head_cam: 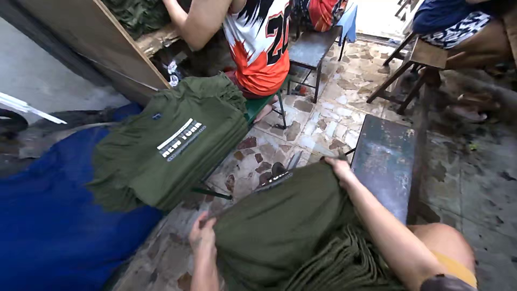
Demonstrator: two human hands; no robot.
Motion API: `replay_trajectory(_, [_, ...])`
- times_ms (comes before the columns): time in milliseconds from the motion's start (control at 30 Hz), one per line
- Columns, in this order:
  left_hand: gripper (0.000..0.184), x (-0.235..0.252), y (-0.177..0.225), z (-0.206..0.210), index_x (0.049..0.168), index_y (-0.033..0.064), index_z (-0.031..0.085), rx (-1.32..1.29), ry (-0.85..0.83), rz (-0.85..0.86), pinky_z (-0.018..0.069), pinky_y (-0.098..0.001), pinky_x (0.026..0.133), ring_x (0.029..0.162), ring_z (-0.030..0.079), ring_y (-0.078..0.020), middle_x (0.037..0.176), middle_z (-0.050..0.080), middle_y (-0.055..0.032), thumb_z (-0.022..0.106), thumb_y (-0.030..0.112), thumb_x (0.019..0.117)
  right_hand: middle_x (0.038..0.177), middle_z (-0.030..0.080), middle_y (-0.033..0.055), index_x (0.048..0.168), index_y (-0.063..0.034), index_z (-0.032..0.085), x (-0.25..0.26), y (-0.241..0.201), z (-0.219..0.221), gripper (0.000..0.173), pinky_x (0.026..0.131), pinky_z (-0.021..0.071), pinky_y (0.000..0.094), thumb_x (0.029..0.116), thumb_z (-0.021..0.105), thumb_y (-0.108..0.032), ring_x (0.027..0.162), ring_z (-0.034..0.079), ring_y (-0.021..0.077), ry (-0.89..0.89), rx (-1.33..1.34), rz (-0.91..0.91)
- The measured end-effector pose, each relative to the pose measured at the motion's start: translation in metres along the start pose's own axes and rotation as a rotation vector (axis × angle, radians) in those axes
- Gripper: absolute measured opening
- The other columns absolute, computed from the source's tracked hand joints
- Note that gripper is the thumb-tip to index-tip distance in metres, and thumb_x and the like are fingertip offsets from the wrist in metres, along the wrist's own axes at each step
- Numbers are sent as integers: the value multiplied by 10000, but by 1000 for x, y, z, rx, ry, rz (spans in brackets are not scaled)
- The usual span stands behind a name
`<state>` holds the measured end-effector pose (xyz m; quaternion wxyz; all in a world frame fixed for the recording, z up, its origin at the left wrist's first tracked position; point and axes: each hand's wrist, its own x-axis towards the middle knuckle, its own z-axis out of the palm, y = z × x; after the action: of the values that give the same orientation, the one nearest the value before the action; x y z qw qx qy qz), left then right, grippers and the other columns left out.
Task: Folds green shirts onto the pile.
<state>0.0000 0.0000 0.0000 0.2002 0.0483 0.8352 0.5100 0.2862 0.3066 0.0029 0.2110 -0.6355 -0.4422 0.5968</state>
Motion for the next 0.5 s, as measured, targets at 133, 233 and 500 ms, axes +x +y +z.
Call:
replay_trajectory(133, [411,-44,130,-41,1337,-54,589,4,-44,483,448,-383,1087,1310,542,-206,1421,571,-187,572,20,933,999,691,144,1146,2,660,-46,-72,-66,325,824,565,447,1050,571,-295,885,672,217,16,148,-352])
replay_trajectory(233, [378,-62,197,-73,1315,24,621,-140,-104,780,519,-310,1004,1187,606,-87,1335,633,-49,604,96,944,955,706,61,1164,-64,642,-96,-120,-132,289,777,603,401,1045,539,-306,845,693,154,-44,336,-634])
replay_trajectory(500, [179,-76,391,-38,1112,232,661,-271,-370,1079,584,-252,744,881,670,-14,980,690,127,588,199,952,1218,629,49,1432,-107,485,-219,-230,-274,466,870,589,361,1001,612,-233,1026,664,143,267,305,-1159])
